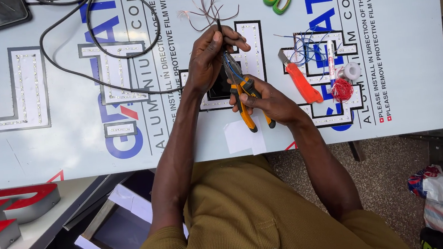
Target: Wiring and connecting LED strips for a sign assembly, including stripping and twisting wires.
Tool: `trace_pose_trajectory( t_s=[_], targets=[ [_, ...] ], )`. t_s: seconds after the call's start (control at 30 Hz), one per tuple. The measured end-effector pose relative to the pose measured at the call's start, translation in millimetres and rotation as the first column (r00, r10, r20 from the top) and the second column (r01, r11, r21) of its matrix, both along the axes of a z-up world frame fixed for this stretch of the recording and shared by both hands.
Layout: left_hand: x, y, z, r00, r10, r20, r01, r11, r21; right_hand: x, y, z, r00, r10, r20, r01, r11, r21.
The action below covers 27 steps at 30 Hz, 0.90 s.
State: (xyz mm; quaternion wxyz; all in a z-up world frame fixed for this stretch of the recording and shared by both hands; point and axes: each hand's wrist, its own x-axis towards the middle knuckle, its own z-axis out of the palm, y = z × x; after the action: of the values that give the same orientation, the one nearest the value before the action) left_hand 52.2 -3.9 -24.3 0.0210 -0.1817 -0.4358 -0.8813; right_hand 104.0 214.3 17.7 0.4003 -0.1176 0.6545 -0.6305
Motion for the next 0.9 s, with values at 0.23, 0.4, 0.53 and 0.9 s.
trace_pose_trajectory(
  t_s=[0.23, 0.4, 0.53, 0.9],
  targets=[
    [0, 0, -6, 0.999, -0.03, -0.012, 0.03, 1.0, -0.009, 3, 0, -3, 1.0, -0.009, -0.014, 0.009, 1.0, -0.017],
    [3, -2, -6, 1.0, -0.005, -0.003, 0.005, 1.0, 0.006, 4, 1, -13, 0.999, -0.01, -0.051, 0.008, 0.999, -0.043],
    [-5, -10, -6, 0.982, 0.115, 0.147, -0.135, 0.982, 0.135, 1, -16, -14, 1.0, -0.012, 0.022, 0.014, 0.995, -0.098],
    [-111, -196, -75, 0.858, -0.08, 0.508, -0.343, 0.646, 0.682, -46, -166, -10, 0.862, 0.225, -0.453, -0.076, 0.943, 0.325]
  ],
)
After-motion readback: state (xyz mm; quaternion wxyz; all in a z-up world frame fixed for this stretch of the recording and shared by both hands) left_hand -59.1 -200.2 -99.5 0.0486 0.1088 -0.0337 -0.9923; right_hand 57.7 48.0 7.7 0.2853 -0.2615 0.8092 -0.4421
